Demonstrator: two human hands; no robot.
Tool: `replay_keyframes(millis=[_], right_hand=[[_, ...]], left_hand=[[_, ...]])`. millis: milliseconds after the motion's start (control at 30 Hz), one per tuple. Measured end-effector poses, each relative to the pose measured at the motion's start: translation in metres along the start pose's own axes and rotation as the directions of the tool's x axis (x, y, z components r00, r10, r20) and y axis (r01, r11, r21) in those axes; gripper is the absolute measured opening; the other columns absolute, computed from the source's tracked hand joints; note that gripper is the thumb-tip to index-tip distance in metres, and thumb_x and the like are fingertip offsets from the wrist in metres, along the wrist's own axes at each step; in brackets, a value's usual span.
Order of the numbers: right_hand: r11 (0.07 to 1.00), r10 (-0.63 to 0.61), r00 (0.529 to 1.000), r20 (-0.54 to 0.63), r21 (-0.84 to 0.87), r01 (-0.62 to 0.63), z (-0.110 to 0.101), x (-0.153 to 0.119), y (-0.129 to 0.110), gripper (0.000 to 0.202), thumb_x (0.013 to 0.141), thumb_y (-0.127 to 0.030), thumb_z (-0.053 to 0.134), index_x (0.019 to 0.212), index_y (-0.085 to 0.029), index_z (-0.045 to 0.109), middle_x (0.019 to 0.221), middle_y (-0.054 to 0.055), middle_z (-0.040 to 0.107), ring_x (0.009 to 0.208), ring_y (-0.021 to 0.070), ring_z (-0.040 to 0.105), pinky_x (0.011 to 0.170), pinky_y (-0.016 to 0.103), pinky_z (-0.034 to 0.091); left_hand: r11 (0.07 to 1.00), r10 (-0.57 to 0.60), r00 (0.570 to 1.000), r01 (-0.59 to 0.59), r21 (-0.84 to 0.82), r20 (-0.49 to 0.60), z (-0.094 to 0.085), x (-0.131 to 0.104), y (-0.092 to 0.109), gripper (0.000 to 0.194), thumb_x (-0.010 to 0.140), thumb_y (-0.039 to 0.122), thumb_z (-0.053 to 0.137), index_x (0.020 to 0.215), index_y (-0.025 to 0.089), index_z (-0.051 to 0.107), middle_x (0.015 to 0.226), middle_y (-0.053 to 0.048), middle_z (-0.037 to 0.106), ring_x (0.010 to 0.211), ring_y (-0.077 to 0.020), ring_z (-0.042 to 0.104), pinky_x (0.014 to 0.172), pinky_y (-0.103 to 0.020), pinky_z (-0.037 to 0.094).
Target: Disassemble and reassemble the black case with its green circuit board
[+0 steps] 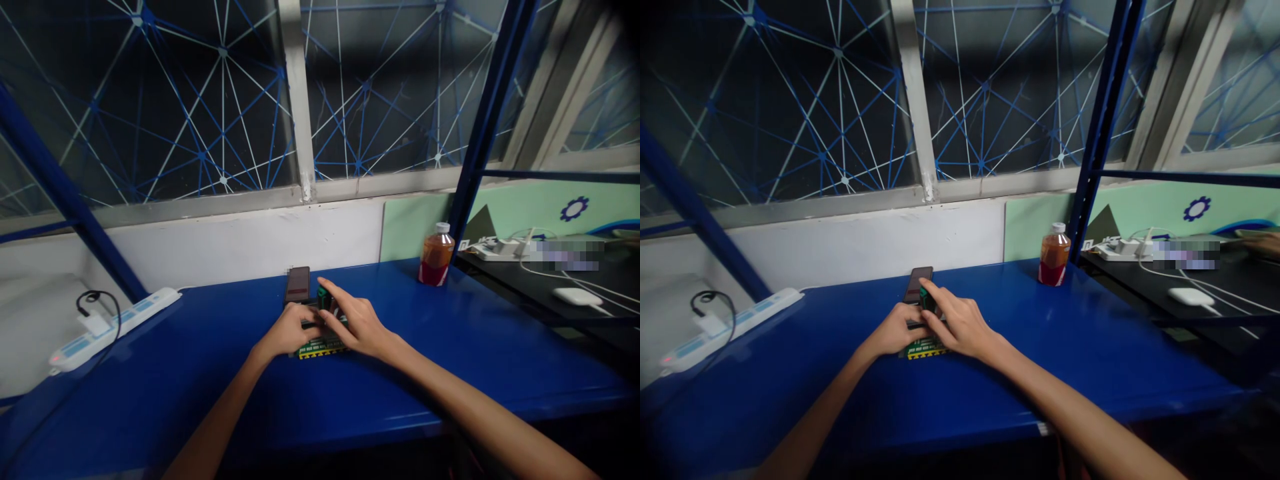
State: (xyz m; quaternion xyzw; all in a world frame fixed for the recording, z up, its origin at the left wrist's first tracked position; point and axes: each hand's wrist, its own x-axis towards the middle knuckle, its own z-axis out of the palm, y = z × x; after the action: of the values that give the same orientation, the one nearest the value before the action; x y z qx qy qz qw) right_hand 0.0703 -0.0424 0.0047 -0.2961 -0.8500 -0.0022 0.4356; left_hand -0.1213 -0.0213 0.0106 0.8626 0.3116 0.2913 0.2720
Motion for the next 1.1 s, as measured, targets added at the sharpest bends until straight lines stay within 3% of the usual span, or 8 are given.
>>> replay_keyframes(millis=[233,500,700,1100], right_hand=[[1.000,-0.006,1.000,-0.006,-0.012,0.006,0.0016,-0.0006,0.0015,0.060,0.096,-0.028,0.041,0.151,-0.023,0.016,0.111,0.009,0.062,0.078,0.0177,0.063,0.072,0.035,0.052],[0.999,-0.025,1.000,-0.002,-0.032,0.025,0.0001,0.0004,-0.0006,0.059,0.097,-0.028,0.041,0.151,-0.022,0.016,0.108,0.009,0.063,0.077,0.0172,0.062,0.070,0.033,0.052],[0.998,-0.030,1.000,-0.009,-0.053,0.029,0.0009,0.0005,-0.0005,0.058,0.097,-0.029,0.041,0.150,-0.019,0.019,0.101,0.008,0.063,0.079,0.0177,0.061,0.070,0.032,0.052],[0.998,-0.036,0.999,-0.023,-0.048,0.035,0.0006,0.0006,-0.0013,0.062,0.095,-0.029,0.043,0.151,-0.021,0.017,0.106,0.010,0.063,0.082,0.0187,0.063,0.071,0.033,0.053]], left_hand=[[0.998,0.031,0.999,-0.032,0.046,0.024,-0.0019,-0.0015,0.0008,0.014,0.081,0.018,0.061,0.078,0.014,0.073,0.081,-0.003,0.073,0.073,-0.0159,0.064,0.071,-0.025,0.046],[1.000,-0.013,0.999,0.013,-0.013,-0.030,-0.0020,-0.0017,-0.0017,0.012,0.079,0.021,0.066,0.075,0.013,0.073,0.076,-0.003,0.072,0.070,-0.0158,0.063,0.068,-0.025,0.047],[0.999,0.043,0.999,-0.043,-0.007,-0.007,-0.0027,-0.0020,0.0021,0.017,0.083,0.020,0.061,0.074,0.012,0.072,0.078,-0.003,0.072,0.071,-0.0154,0.064,0.069,-0.024,0.046],[0.996,0.053,0.998,-0.054,0.065,0.012,-0.0030,-0.0030,0.0011,0.012,0.079,0.017,0.060,0.075,0.013,0.071,0.081,-0.004,0.072,0.076,-0.0175,0.065,0.073,-0.026,0.046]])
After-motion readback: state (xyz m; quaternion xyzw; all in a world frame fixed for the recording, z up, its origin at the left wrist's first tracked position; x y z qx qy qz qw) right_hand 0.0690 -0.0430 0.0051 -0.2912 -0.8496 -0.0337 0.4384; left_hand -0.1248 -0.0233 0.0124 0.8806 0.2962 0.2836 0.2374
